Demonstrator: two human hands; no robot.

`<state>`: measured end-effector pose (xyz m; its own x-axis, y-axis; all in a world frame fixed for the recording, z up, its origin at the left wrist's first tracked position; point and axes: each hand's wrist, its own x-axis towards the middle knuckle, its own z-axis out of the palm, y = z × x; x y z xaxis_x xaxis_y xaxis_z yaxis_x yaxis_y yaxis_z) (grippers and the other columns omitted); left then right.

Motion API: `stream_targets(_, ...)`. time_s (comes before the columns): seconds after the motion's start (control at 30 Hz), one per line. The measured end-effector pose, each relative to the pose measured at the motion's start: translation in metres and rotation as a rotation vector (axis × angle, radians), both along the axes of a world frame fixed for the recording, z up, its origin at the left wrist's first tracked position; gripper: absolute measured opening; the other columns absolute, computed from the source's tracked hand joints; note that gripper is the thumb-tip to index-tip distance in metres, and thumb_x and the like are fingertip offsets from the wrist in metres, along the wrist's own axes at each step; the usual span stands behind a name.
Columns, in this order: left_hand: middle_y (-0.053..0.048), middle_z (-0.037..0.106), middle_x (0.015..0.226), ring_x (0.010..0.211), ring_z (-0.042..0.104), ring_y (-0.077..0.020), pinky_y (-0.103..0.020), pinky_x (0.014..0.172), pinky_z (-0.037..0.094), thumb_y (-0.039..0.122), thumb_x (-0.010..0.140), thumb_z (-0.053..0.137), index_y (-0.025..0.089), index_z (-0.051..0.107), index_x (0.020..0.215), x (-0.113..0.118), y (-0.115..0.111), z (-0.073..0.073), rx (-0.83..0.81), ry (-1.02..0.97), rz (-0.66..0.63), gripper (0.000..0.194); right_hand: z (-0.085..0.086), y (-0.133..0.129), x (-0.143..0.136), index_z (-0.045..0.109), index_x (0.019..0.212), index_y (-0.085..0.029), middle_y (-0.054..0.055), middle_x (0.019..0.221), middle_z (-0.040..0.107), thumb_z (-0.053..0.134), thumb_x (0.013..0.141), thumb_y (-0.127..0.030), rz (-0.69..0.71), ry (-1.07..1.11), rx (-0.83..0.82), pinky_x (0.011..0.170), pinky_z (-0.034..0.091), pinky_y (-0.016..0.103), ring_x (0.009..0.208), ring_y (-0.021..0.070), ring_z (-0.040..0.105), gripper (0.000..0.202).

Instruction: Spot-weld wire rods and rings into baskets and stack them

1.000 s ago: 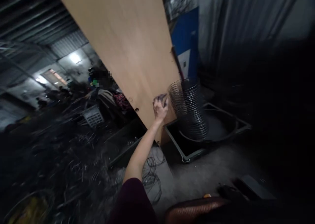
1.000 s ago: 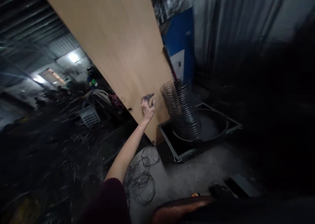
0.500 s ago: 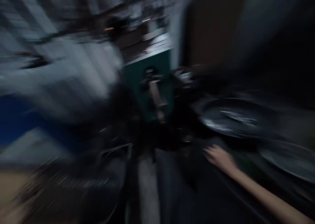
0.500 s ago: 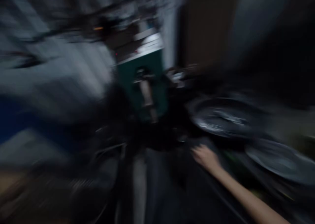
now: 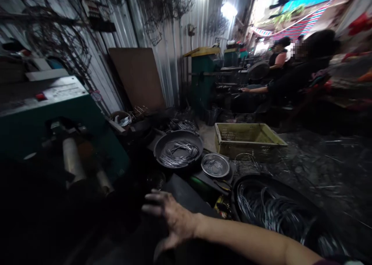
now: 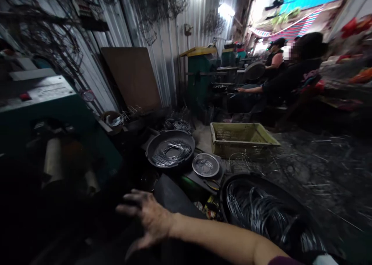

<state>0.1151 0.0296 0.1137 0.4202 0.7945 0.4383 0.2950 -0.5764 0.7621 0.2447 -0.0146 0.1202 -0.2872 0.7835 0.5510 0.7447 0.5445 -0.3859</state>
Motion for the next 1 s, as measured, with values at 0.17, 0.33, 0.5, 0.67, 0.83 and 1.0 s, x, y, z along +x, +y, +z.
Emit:
stream_targets(0.17, 0.000, 0.066, 0.114, 0.109, 0.060, -0.0291, -0.044, 0.091, 0.051, 0.054, 0.079, 0.051, 0.034, 0.061, 0.114, -0.056, 0.013, -0.026, -0.157, 0.206, 0.051, 0.041, -0.003, 0.008, 0.008, 0.017, 0.150, -0.027, 0.018, 0.136, 0.041, 0.068, 0.074, -0.045, 0.066, -0.291, -0.216, 0.088, 0.043, 0.046, 0.112, 0.0324, 0.048, 0.094)
stream_targets(0.33, -0.011, 0.047, 0.140, 0.131, 0.043, -0.0284, -0.048, 0.110, 0.034, 0.047, 0.083, 0.052, 0.022, 0.036, 0.139, -0.087, -0.001, -0.012, -0.329, 0.238, 0.091, 0.063, -0.057, 0.005, 0.025, 0.040, 0.137, -0.009, 0.018, 0.111, 0.056, 0.058, 0.071, -0.022, 0.009, 0.036, -0.314, 0.087, 0.047, 0.042, 0.100, 0.0275, 0.055, 0.069)
stream_targets(0.5, -0.014, 0.030, 0.148, 0.138, 0.031, -0.0282, -0.045, 0.114, 0.028, 0.046, 0.072, 0.071, 0.022, 0.021, 0.145, -0.126, -0.022, -0.034, -0.445, 0.196, 0.178, 0.092, -0.093, 0.026, 0.034, 0.043, 0.129, -0.011, 0.016, 0.120, 0.053, 0.051, 0.078, -0.027, -0.103, 0.247, -0.363, 0.095, 0.045, 0.044, 0.109, 0.0278, 0.054, 0.054)
stream_targets(0.67, -0.016, 0.021, 0.151, 0.141, 0.021, -0.0304, -0.049, 0.115, 0.021, 0.048, 0.068, 0.073, 0.021, 0.013, 0.146, -0.132, -0.020, -0.046, -0.306, 0.298, 0.133, 0.102, -0.097, 0.041, 0.026, 0.041, 0.132, -0.015, 0.015, 0.117, 0.053, 0.052, 0.079, -0.031, -0.061, 0.135, -0.383, 0.092, 0.048, 0.044, 0.106, 0.0292, 0.055, 0.056)
stream_targets(0.83, -0.015, 0.027, 0.148, 0.136, 0.029, -0.0336, -0.051, 0.112, 0.027, 0.041, 0.070, 0.072, 0.023, 0.012, 0.147, -0.108, -0.002, -0.040, -0.264, 0.459, 0.028, 0.100, -0.086, 0.035, 0.009, 0.041, 0.136, -0.014, 0.015, 0.104, 0.055, 0.055, 0.077, -0.030, -0.048, -0.081, -0.342, 0.080, 0.050, 0.046, 0.096, 0.0311, 0.055, 0.063)
stream_targets(1.0, -0.014, 0.034, 0.142, 0.130, 0.035, -0.0331, -0.049, 0.108, 0.034, 0.021, 0.069, 0.065, 0.024, 0.018, 0.145, -0.103, -0.006, -0.049, -0.308, 0.596, -0.010, 0.090, -0.073, 0.031, -0.037, 0.039, 0.140, -0.013, 0.020, 0.110, 0.056, 0.064, 0.073, -0.025, -0.001, -0.326, -0.335, 0.080, 0.046, 0.053, 0.099, 0.0361, 0.053, 0.073)
